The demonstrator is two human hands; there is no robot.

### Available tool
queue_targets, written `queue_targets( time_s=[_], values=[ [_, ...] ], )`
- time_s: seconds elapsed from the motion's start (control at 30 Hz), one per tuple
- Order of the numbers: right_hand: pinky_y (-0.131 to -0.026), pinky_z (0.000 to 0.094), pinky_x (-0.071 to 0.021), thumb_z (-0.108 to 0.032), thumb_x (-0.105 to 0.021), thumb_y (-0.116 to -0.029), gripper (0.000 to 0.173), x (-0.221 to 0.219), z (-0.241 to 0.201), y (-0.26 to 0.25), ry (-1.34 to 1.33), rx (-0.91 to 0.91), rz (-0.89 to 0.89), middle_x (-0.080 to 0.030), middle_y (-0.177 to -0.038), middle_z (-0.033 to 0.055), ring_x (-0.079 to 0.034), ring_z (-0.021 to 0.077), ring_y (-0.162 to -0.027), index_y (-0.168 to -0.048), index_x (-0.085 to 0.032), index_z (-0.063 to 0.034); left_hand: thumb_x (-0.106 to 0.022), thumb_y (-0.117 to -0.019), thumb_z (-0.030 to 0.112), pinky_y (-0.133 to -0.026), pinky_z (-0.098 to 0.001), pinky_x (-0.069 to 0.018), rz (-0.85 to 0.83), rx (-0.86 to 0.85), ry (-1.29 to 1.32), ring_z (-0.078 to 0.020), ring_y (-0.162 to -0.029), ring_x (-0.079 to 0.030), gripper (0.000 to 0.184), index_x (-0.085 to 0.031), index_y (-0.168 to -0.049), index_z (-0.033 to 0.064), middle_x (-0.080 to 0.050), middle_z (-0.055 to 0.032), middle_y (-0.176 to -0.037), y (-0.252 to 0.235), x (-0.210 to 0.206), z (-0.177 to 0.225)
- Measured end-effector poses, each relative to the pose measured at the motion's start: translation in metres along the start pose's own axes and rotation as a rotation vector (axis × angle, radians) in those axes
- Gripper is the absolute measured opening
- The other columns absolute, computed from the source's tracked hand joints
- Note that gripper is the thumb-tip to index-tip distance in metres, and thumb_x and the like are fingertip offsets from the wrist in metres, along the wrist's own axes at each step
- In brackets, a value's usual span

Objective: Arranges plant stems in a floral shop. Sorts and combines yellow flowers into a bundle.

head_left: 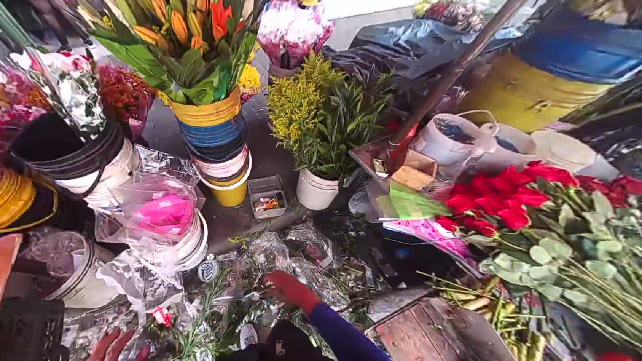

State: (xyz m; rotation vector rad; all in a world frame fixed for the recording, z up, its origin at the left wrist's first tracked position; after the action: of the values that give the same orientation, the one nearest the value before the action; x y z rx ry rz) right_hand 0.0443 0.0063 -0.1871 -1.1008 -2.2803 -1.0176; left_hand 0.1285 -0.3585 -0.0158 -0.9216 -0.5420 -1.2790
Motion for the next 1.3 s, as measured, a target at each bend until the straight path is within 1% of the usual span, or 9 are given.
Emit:
queue_targets(
  time_s=[0.13,0.33,0.5,0.63,0.73,0.8,0.93,1.17,1.3],
  values=[
    [-0.109,0.0572,-0.0427,-0.018,-0.064,-0.0997,0.040,0.020,0.052,0.027,-0.135,-0.115,0.117,-0.062,-0.129,0.0297,-0.059,0.0439,-0.123,-0.134,-0.062,0.0035,-0.068,-0.0957,0.022,-0.113,-0.0528,-0.0416,-0.205,0.009,0.059,-0.0467,-0.133,-0.052,0.041,-0.066,-0.123,-0.0084,-0.056,-0.0348,-0.137,-0.054,-0.026,0.002],
    [-0.101,0.0489,-0.0530,-0.012,-0.066,-0.0965,0.031,0.096,0.111,0.042,-0.423,-0.142,0.543,-0.070,-0.118,0.0225,-0.070,0.0324,-0.107,-0.122,-0.068,0.0048,-0.070,-0.0950,0.022,-0.110,-0.0539,-0.0443,-0.373,-0.066,0.091,-0.0462,-0.130,-0.055,0.041,-0.067,-0.122,-0.0091,-0.057,-0.0346,-0.136,-0.135,-0.082,0.027],
    [-0.093,0.0412,-0.0583,-0.011,-0.063,-0.0977,0.028,0.252,0.153,-0.004,-0.624,-0.165,0.891,-0.073,-0.114,0.0151,-0.072,0.0204,-0.101,-0.122,-0.068,0.0019,-0.069,-0.0954,0.021,-0.111,-0.0520,-0.0453,-0.371,-0.030,0.080,-0.0430,-0.130,-0.056,0.040,-0.067,-0.122,-0.0085,-0.059,-0.0325,-0.135,-0.204,-0.140,0.049],
    [-0.093,0.0378,-0.0590,-0.011,-0.061,-0.0989,0.026,0.416,0.205,-0.081,-0.502,-0.024,1.076,-0.072,-0.114,0.0139,-0.071,0.0187,-0.102,-0.121,-0.068,0.0014,-0.069,-0.0958,0.021,-0.110,-0.0534,-0.0458,-0.439,0.071,0.046,-0.0418,-0.129,-0.057,0.039,-0.067,-0.122,-0.0080,-0.060,-0.0308,-0.134,-0.265,-0.207,0.075],
    [-0.090,0.0481,-0.0572,-0.008,-0.060,-0.0977,0.020,0.514,0.246,-0.131,-0.204,-0.078,1.192,-0.073,-0.107,0.0171,-0.072,0.0279,-0.097,-0.111,-0.075,-0.0017,-0.070,-0.0939,0.017,-0.108,-0.0547,-0.0467,-0.529,0.085,0.075,-0.0436,-0.127,-0.058,0.038,-0.067,-0.122,-0.0091,-0.061,-0.0313,-0.132,-0.312,-0.247,0.121],
    [-0.093,0.0562,-0.0539,-0.011,-0.071,-0.0915,0.017,0.558,0.262,-0.169,-0.035,-0.062,1.100,-0.071,-0.112,0.0196,-0.068,0.0365,-0.106,-0.107,-0.077,-0.0054,-0.070,-0.0935,0.016,-0.109,-0.0542,-0.0465,-0.564,0.046,0.103,-0.0425,-0.127,-0.059,0.037,-0.068,-0.121,-0.0085,-0.061,-0.0301,-0.132,-0.348,-0.271,0.157],
    [-0.097,0.0640,-0.0475,-0.014,-0.077,-0.0870,0.018,0.567,0.279,-0.236,0.063,-0.013,0.814,-0.066,-0.122,0.0226,-0.059,0.0446,-0.119,-0.102,-0.076,-0.0027,-0.070,-0.0929,0.015,-0.107,-0.0520,-0.0486,-0.588,0.019,0.114,-0.0389,-0.126,-0.060,0.036,-0.068,-0.121,-0.0071,-0.062,-0.0277,-0.133,-0.402,-0.307,0.196],
    [-0.086,0.0344,-0.0604,-0.005,-0.071,-0.0914,0.012,0.591,0.286,-0.146,-0.484,0.127,1.241,-0.074,-0.103,0.0097,-0.072,0.0152,-0.094,-0.101,-0.076,-0.0009,-0.068,-0.0944,0.020,-0.105,-0.0506,-0.0499,-0.589,-0.015,0.099,-0.0368,-0.122,-0.063,0.037,-0.069,-0.121,-0.0068,-0.065,-0.0259,-0.128,-0.441,-0.333,0.215],
    [-0.081,0.0351,-0.0618,0.003,-0.062,-0.0933,0.015,0.584,0.287,-0.093,-1.096,0.257,1.302,-0.074,-0.093,0.0043,-0.072,0.0153,-0.083,-0.101,-0.073,-0.0037,-0.067,-0.0957,0.019,-0.103,-0.0487,-0.0522,-0.659,-0.064,0.160,-0.0329,-0.118,-0.066,0.035,-0.069,-0.121,-0.0061,-0.068,-0.0229,-0.125,-0.450,-0.360,0.213]
  ],
)
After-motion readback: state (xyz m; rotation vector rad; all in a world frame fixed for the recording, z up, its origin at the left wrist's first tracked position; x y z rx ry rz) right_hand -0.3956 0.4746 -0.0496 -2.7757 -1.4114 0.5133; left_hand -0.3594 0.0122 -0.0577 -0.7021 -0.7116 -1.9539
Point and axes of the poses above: each hand's wrist, its own y-axis away from the middle knuckle, its own x-axis out of the back of the hand, z = x × y, the point moved 5 cm from there along -y, towards the middle knuckle
